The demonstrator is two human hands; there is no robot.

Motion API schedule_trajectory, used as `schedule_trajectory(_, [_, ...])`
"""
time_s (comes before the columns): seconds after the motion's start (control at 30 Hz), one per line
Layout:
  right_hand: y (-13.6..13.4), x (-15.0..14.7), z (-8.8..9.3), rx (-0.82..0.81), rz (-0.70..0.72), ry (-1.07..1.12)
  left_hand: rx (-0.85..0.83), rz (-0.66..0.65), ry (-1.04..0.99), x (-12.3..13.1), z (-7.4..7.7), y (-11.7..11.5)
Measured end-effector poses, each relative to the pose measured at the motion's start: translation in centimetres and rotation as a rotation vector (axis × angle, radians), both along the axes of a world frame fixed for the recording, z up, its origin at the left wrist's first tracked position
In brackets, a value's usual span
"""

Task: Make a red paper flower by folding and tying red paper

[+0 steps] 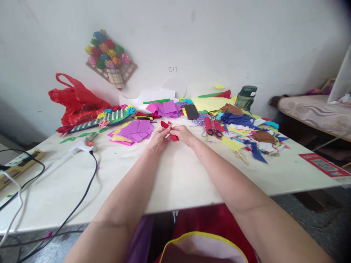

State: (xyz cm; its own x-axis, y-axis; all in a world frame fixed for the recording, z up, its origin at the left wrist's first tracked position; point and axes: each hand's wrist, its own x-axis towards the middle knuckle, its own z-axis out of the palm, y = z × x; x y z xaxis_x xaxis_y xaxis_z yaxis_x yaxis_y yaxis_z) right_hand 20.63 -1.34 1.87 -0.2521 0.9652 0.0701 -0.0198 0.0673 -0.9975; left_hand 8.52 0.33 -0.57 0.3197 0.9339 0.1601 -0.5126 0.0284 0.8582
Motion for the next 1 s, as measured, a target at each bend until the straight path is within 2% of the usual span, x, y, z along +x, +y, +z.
schedule_trajectory(0.2, [-0.1, -0.3, 0.0, -0.001, 0.003, 0.004, 0.03, 0.028, 0.013, 0.0, 0.4, 0.0])
schedule_trajectory(0.33, [0.1, -0.5, -0.2, 0.044, -0.022, -0.031, -0.02, 0.063, 0.008, 0.1, 0.5, 0.2])
schedule_trajectory(0.53, [0.9, -0.6, -1.1, 0.199, -0.141, -0.36, -0.092, 0.05, -0.031, -0.1, 0.1, 0.8])
schedule_trajectory(0.67, [1.0, -0.8, -1.4, 0.247, -0.163, -0.48, -0.104, 0.039, -0.007, -0.4, -0.1, 1.1])
schedule_trajectory(0.87, [1.2, -0.5, -1.9, 0.252, -0.17, -0.459, -0.063, 0.116, 0.112, 0.0, 0.1, 0.4])
schedule_trajectory(1.0, [1.2, -0.4, -2.0, 0.201, -0.179, -0.366, -0.018, 0.142, 0.104, 0.0, 0.2, 0.2])
